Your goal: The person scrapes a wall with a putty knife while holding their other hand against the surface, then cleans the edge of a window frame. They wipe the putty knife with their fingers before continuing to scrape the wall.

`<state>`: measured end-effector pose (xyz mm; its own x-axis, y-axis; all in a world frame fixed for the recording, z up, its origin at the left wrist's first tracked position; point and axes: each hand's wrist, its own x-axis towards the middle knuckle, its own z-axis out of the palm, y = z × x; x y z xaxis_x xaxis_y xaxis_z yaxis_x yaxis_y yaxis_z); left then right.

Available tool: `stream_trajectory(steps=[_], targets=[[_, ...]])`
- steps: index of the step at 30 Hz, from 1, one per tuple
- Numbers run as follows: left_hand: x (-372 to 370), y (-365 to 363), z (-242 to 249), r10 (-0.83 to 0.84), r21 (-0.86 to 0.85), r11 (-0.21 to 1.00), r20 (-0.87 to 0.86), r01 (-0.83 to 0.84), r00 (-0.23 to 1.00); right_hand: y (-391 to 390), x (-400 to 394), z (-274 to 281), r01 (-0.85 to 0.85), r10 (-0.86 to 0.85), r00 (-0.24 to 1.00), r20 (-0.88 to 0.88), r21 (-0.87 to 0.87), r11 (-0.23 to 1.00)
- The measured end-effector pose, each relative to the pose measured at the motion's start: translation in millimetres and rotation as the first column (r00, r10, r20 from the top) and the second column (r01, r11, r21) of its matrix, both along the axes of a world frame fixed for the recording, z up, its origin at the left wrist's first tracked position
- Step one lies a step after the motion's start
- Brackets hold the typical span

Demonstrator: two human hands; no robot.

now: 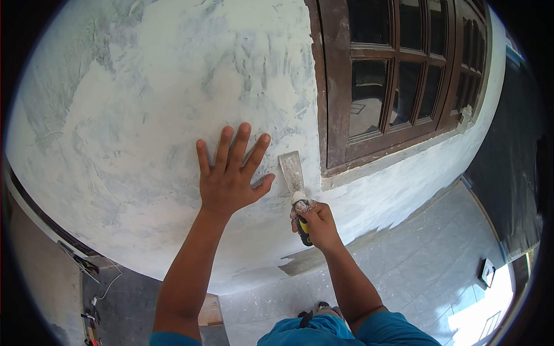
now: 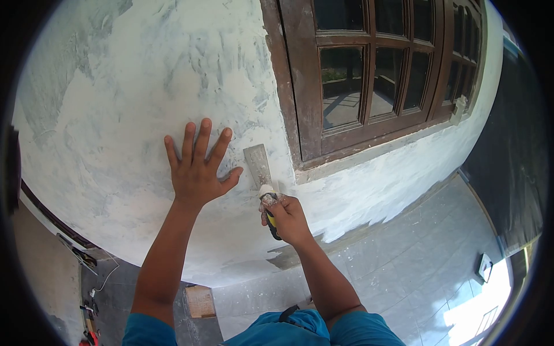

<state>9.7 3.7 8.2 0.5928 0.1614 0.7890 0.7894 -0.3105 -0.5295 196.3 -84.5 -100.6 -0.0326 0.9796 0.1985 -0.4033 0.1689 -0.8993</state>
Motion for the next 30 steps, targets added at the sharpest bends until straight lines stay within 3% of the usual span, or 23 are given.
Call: stream_trajectory(steps=[6, 19, 26, 30], targets=[[0, 0, -2, 0.0, -0.002, 1.0, 0.021, 0.0, 1.0, -15, -2, -8, -0.018, 0.017, 1.0, -0.011, -0.109, 0.994], [-1, 1, -1, 0.0, -0.004, 1.0, 0.002, 0.0, 1.0, -10, 5, -20, -0.007, 0.009, 0.999, 0.035, -0.045, 0.999], [0, -1, 0, -0.016, -0.002, 1.0, 0.007, 0.016, 1.0, 1, 4, 24, 0.009, -0.007, 0.999, 0.052, -0.024, 1.0], [0, 0, 0, -0.019, 0.004, 1.0, 0.018, 0.019, 1.0, -7, 1, -4, 0.017, -0.017, 1.0, -0.004, -0.035, 0.999]])
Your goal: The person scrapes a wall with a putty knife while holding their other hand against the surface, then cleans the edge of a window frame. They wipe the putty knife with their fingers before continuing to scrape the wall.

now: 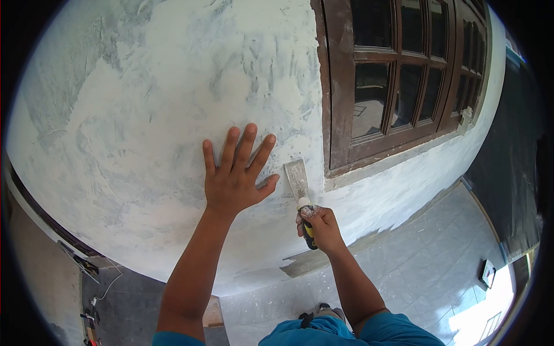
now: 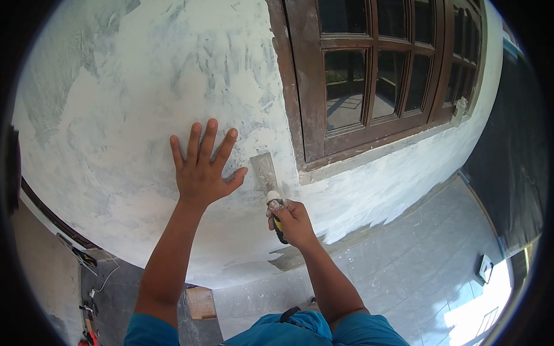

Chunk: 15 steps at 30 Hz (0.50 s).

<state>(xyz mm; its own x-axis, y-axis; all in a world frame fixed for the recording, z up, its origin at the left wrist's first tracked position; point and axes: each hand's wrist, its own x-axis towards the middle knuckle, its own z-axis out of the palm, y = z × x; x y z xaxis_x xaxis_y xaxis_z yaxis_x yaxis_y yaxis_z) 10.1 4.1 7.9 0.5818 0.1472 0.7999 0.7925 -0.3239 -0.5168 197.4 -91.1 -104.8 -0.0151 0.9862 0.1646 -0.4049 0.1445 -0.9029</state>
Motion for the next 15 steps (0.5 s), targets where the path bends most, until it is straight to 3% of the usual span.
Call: stream_trajectory(steps=[3, 7, 15], targets=[[0, 1, 1, -0.003, 0.002, 1.0, 0.004, 0.003, 1.0, -3, -1, -3, -0.016, 0.017, 0.998, 0.055, -0.009, 1.0], [-1, 0, 0, 0.002, 0.003, 1.0, -0.007, -0.002, 1.0, 7, 2, 37, -0.015, 0.015, 1.0, 0.021, 0.017, 1.0], [0, -1, 1, 0.012, -0.002, 1.0, 0.005, -0.012, 1.0, -1, -5, -2, 0.012, -0.012, 1.0, -0.001, -0.02, 1.0]])
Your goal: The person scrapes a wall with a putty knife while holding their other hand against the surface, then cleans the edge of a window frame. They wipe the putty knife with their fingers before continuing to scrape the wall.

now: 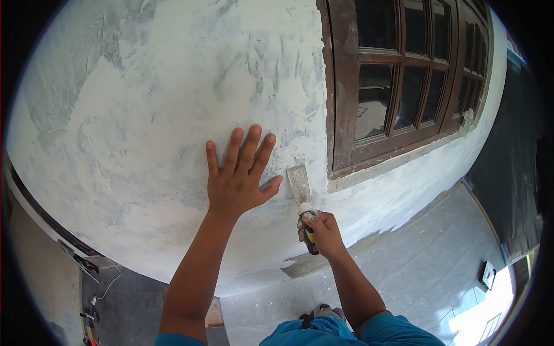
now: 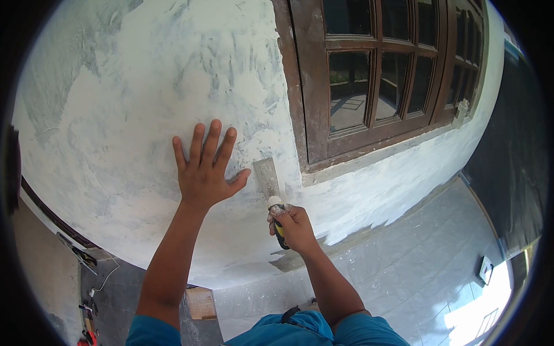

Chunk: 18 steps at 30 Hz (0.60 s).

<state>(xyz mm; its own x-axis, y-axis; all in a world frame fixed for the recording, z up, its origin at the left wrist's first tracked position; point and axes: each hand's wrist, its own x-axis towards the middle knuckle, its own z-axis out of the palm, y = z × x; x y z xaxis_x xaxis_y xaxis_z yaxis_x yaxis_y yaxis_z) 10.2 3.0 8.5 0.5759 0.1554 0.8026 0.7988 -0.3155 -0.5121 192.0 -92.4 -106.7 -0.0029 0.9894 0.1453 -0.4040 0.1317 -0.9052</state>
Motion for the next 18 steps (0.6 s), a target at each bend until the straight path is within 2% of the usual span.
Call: stream_trajectory(steps=[4, 7, 10, 18], targets=[[0, 0, -1, 0.001, -0.008, 1.0, 0.002, -0.001, 1.0, 0, 7, 30, -0.057, 0.059, 0.997, 0.043, -0.044, 0.997], [0, 1, -1, -0.001, 0.006, 1.0, 0.002, 0.001, 1.0, 0, 8, 20, -0.033, 0.033, 0.999, 0.028, 0.004, 0.999], [0, 1, -1, -0.001, 0.007, 1.0, 0.0, 0.001, 1.0, -3, 6, 0, -0.025, 0.026, 1.0, 0.013, -0.037, 0.999], [-1, -1, -2, 0.004, -0.004, 1.0, -0.002, -0.004, 1.0, -6, 4, 7, -0.002, 0.004, 1.0, 0.031, -0.052, 0.999]])
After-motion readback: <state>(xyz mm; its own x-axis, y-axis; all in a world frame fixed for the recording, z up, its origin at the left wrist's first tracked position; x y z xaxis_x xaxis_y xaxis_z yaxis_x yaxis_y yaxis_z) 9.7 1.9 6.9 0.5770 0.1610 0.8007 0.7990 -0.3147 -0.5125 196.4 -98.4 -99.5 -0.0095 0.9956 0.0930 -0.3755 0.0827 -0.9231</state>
